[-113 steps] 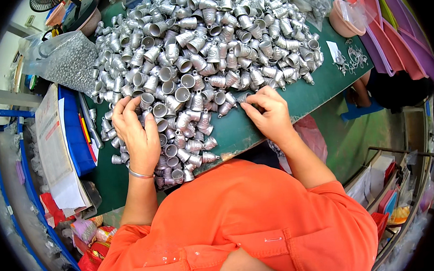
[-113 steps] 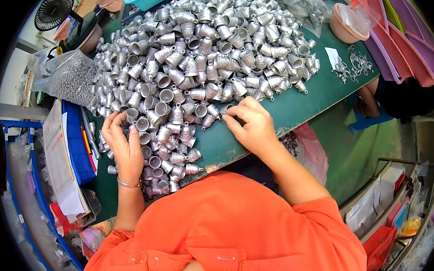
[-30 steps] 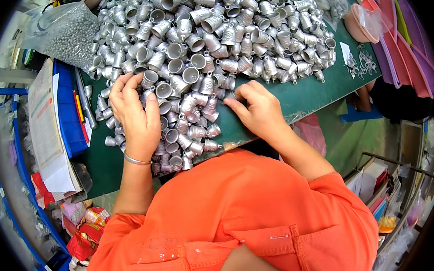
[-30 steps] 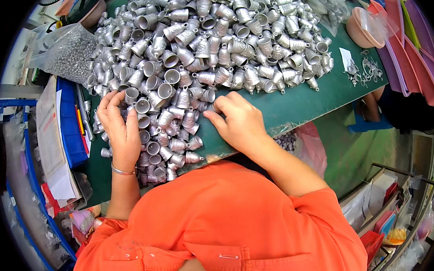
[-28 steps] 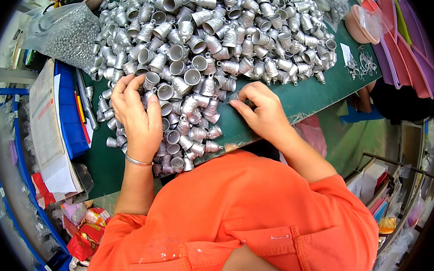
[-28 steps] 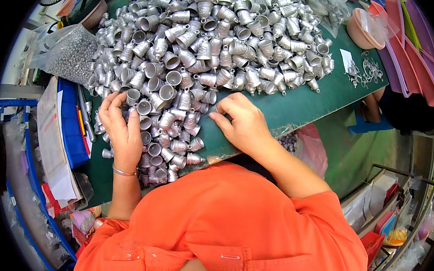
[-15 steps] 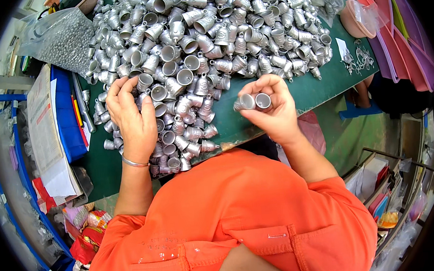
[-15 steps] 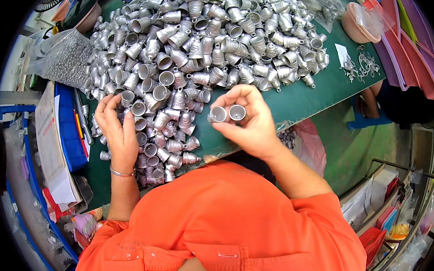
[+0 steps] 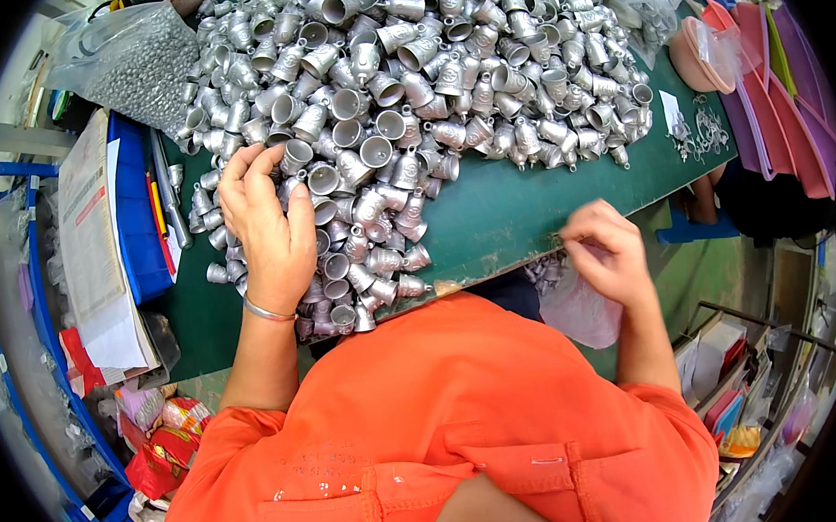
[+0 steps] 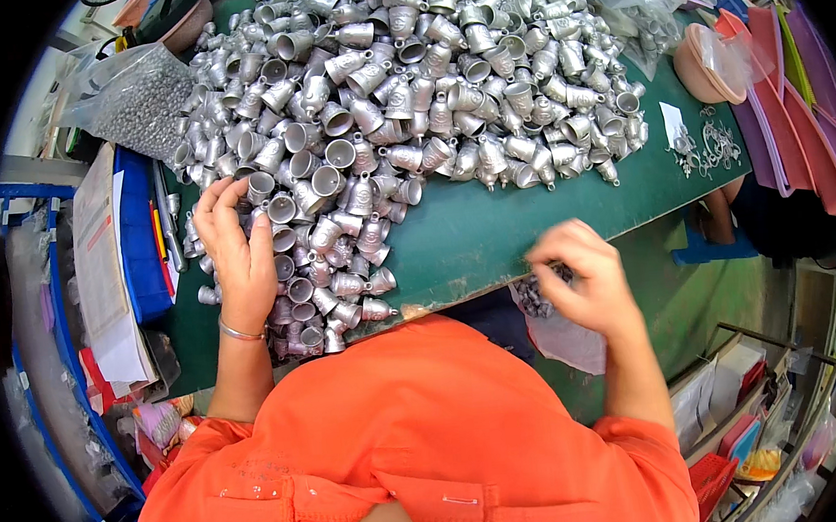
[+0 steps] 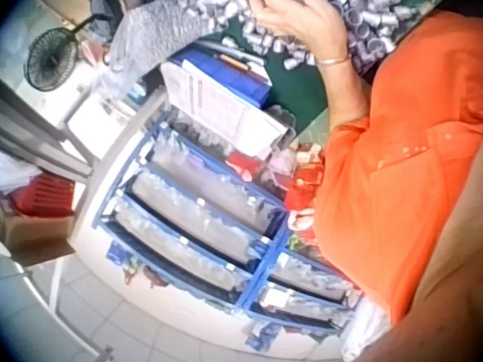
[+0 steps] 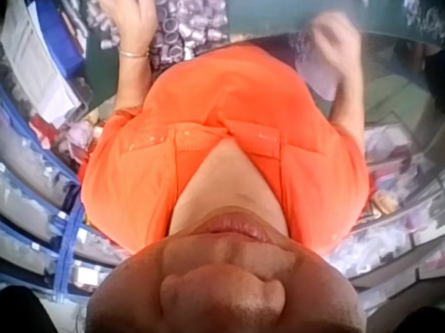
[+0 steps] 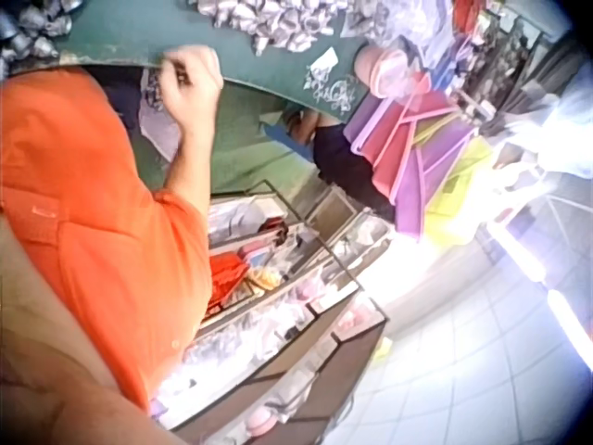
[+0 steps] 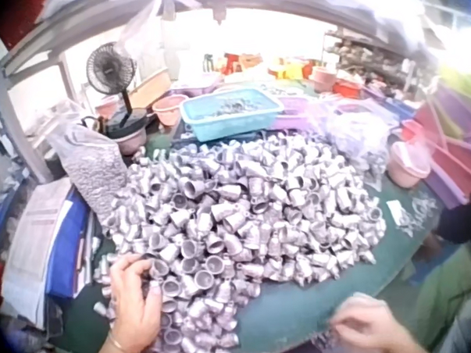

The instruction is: The person sorts a large pile of small, silver-colored metal bells on a green table. They pick up individual bells, inspect them, and place them into a container or separate pile.

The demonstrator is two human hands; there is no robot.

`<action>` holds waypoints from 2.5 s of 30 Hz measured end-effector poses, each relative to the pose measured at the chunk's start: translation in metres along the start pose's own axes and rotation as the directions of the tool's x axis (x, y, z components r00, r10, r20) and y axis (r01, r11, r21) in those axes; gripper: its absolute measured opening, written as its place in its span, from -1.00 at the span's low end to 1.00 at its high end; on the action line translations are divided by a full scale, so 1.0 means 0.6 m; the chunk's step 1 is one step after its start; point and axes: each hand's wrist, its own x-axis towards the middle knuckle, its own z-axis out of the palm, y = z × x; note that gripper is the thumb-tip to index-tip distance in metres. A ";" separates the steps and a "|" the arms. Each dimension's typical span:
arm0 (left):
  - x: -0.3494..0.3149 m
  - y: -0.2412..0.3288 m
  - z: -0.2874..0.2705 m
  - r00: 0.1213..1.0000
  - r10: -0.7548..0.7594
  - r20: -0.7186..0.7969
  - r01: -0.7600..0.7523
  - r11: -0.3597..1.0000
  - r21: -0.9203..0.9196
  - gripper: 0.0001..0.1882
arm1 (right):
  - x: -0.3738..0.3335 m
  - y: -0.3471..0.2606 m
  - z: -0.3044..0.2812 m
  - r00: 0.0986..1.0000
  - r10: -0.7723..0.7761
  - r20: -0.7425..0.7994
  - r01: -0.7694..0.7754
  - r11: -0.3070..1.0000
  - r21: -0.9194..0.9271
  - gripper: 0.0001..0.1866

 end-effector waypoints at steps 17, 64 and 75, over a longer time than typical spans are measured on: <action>-0.002 -0.003 0.000 1.000 -0.004 0.000 0.004 1.000 -0.014 -0.60 | 0.122 -0.014 0.163 0.943 -0.038 -0.330 0.204 0.850 0.486 -0.42; 0.001 -0.004 0.003 1.000 0.008 -0.009 -0.008 1.000 -0.007 -0.60 | 0.090 -0.035 0.112 0.999 -0.034 0.000 0.032 0.930 0.366 -0.73; -0.004 -0.002 0.001 0.999 -0.044 -0.019 0.044 0.999 -0.012 -0.56 | 0.242 -0.016 -0.080 0.677 -0.381 -0.629 0.214 0.920 -0.328 -0.69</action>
